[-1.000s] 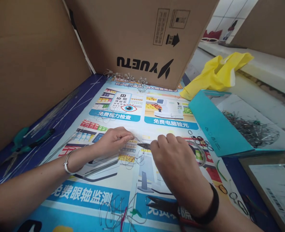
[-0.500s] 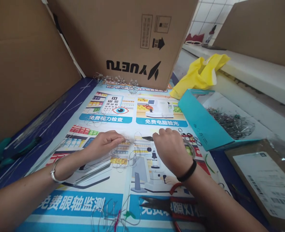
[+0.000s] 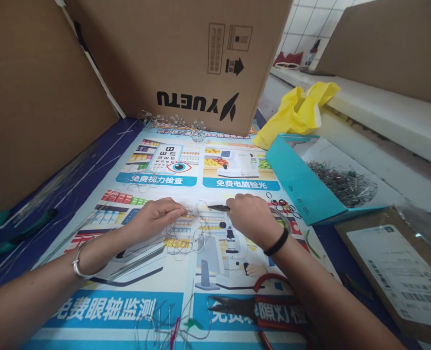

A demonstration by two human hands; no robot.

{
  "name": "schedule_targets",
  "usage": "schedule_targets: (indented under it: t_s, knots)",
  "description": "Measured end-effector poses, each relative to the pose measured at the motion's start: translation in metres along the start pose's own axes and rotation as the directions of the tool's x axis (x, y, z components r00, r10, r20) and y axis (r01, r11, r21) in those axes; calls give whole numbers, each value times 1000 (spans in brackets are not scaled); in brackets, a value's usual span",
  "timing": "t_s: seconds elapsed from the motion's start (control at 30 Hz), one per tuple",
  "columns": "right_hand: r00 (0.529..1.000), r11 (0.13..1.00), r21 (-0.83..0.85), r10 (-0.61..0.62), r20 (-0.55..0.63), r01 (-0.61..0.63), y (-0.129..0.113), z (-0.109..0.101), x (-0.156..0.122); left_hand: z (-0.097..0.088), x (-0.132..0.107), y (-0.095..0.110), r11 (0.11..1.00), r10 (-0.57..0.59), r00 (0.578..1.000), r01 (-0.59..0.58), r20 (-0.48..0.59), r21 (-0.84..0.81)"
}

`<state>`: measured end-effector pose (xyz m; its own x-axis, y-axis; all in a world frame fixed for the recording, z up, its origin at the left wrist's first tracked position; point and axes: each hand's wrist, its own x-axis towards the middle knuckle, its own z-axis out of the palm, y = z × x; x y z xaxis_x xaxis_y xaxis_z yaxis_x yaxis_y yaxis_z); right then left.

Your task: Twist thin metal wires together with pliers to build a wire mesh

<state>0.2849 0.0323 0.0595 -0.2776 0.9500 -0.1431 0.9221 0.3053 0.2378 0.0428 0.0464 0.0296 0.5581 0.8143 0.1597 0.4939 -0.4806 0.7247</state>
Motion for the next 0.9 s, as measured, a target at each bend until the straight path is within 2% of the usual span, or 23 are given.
schedule_targets:
  t_s: [0.27,0.4,0.57,0.63,0.8,0.9]
  knots:
    - [1000,1000,6,12,22,-12,3,1,5,0,-1,1,1000,28,1000,-27,-5,14]
    - [1000,999,-32,-6,-29,6,-2,0,9,0,0,2,999,33,999,-33,6,19]
    - [991,990,-141,-5,-134,-14,-25,-9,-1,1,-1,1,999,32,999,-32,7,1]
    - [990,986,-164,16,-140,-39,-32,-12,-6,1,-2,0,1000,25,1000,-25,2,-11]
    - [984,991,-135,-13,-175,-11,-28,-4,-7,1,-2,-1,999,6,1000,-5,7,-40]
    - [970,994,-113,-23,-241,-4,-25,3,-5,0,0,-1,997,4,1000,-5,-15,-73]
